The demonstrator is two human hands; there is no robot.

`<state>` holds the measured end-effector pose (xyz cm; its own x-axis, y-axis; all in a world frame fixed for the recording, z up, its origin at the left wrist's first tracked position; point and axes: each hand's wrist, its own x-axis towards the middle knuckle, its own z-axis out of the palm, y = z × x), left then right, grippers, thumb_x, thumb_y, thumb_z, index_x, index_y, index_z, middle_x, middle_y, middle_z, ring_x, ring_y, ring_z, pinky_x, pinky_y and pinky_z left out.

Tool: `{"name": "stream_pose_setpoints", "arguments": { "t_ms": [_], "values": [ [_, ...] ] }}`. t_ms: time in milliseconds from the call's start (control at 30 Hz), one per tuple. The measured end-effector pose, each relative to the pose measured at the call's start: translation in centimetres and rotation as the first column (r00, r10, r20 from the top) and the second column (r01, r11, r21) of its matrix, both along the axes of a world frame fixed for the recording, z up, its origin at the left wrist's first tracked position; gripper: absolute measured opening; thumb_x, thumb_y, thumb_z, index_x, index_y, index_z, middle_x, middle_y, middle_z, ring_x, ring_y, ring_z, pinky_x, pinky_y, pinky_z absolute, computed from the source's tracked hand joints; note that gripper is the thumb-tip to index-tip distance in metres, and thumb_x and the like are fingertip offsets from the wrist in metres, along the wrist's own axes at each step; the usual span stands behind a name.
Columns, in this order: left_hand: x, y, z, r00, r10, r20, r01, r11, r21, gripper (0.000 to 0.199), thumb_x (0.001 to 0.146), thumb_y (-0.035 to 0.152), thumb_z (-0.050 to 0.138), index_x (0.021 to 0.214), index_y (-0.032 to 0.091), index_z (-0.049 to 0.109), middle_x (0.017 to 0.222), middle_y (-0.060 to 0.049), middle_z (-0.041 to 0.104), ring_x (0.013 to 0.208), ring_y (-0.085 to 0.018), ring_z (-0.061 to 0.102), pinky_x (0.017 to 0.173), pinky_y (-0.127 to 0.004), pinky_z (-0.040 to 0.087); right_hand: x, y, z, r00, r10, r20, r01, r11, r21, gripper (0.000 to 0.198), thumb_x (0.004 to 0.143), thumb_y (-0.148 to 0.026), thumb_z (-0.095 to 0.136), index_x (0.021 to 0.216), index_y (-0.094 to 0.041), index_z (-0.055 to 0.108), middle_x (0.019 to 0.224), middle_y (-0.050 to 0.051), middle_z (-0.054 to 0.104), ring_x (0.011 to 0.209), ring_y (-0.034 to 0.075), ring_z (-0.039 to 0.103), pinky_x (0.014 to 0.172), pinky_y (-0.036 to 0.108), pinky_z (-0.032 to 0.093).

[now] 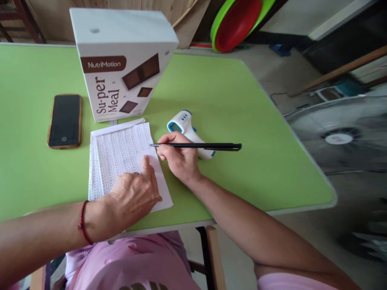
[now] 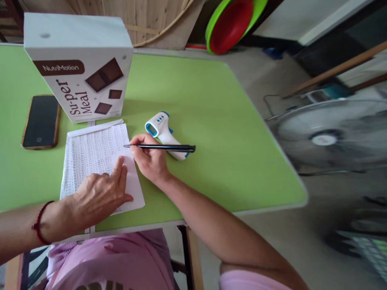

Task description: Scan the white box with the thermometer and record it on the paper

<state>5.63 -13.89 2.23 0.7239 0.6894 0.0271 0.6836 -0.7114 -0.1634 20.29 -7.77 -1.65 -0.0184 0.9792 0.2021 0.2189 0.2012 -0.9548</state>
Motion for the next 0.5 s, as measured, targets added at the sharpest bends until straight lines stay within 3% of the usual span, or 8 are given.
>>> {"name": "stream_pose_setpoints", "arguments": {
  "t_ms": [233, 500],
  "values": [
    [-0.09, 0.01, -0.31, 0.999, -0.026, 0.023, 0.025, 0.999, 0.044, 0.042, 0.078, 0.021, 0.062, 0.114, -0.001, 0.066, 0.125, -0.035, 0.054, 0.043, -0.019, 0.060, 0.027, -0.028, 0.032, 0.04, -0.16, 0.07, 0.960, -0.010, 0.279, -0.038, 0.986, 0.163, 0.011, 0.073, -0.023, 0.059, 0.065, -0.023, 0.051, 0.055, -0.005, 0.054, 0.050, 0.010, 0.044, 0.049, 0.026, 0.038],
    [0.08, -0.05, 0.42, 0.998, -0.007, -0.059, 0.006, 1.000, -0.030, 0.043, 0.083, 0.016, 0.054, 0.122, -0.002, 0.061, 0.131, -0.036, 0.048, 0.047, -0.016, 0.062, 0.031, -0.024, 0.037, 0.06, 0.14, -0.52, 0.942, -0.012, 0.335, -0.110, 0.933, 0.342, 0.015, 0.077, -0.018, 0.057, 0.066, -0.022, 0.049, 0.052, -0.007, 0.052, 0.046, 0.008, 0.044, 0.046, 0.023, 0.038]
  ]
}}
